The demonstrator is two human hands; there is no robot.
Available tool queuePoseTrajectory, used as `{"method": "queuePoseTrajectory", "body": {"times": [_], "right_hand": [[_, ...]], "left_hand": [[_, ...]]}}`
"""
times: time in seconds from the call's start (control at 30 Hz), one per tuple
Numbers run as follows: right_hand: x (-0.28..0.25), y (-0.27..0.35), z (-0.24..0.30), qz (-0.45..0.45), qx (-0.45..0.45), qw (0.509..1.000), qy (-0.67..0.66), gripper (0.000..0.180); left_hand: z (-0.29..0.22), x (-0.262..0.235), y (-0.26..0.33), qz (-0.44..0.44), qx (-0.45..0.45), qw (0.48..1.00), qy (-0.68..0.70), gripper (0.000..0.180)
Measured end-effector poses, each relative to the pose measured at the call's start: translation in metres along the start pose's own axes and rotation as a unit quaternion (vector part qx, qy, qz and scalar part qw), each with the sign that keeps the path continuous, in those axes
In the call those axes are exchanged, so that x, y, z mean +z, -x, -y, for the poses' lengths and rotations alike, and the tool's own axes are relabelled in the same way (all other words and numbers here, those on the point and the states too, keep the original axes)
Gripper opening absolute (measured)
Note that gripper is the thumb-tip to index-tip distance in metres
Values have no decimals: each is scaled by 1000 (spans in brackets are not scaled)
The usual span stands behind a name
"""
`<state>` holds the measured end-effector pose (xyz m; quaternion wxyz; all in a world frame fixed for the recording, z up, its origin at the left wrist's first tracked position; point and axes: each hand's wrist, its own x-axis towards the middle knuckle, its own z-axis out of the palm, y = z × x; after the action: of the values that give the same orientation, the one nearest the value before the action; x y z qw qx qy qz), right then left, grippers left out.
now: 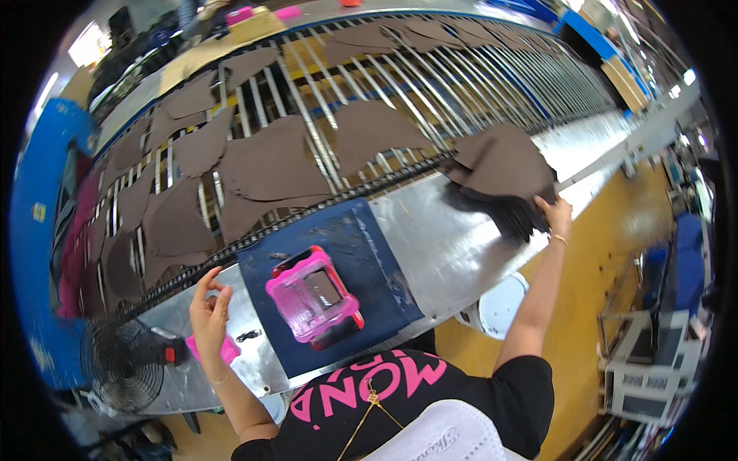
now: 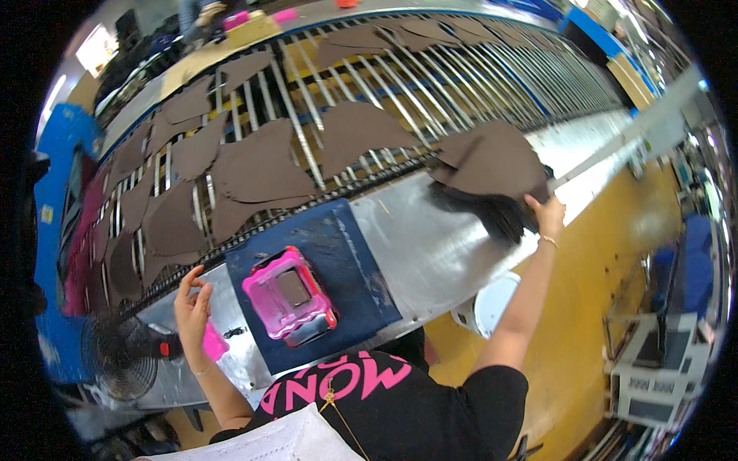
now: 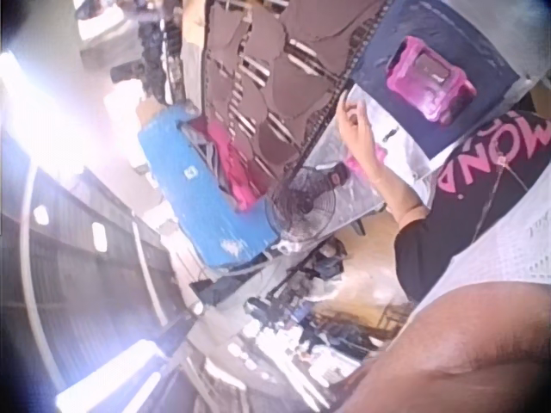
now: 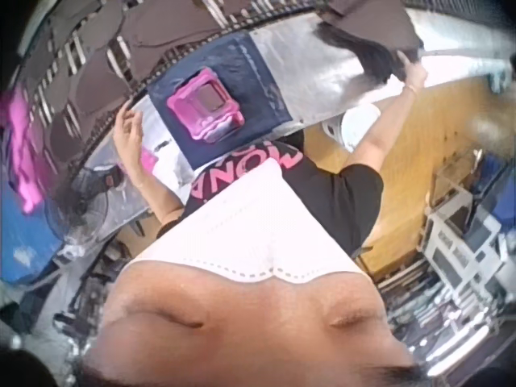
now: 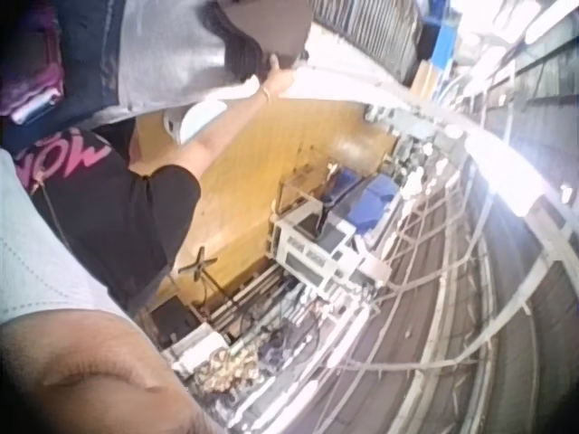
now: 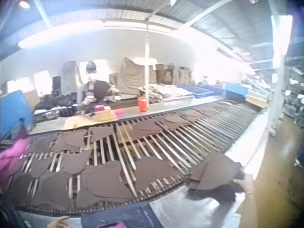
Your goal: The person repeatedly picks up brown fabric pieces from a stack and places them onto a moving conveyor belt in a factory setting. The pieces are arranged one by one along the belt as it moves forward.
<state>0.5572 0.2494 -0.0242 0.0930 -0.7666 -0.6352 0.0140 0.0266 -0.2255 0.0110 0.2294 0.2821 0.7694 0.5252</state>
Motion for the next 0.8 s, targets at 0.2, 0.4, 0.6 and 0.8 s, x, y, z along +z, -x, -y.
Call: {"method": "queuePoseTrajectory", "body": {"times": [0.2,0.4,0.6,0.8], "right_hand": [[-45,27,30,-108,-118,984,80,31],[-157,129,138,-54,-208,960,-180,31],[-129,213,224,74,-268,791,-545,25],[-76,286,272,274,-432,636,-579,17]], "left_hand": [[-20,2,4,-14,23,999,-21,37],[-55,16,-11,35,72,996,-28,34],[-46,51,-36,60,158,975,146,52],[-50,-12,-9,16,55,970,237,17]]}}
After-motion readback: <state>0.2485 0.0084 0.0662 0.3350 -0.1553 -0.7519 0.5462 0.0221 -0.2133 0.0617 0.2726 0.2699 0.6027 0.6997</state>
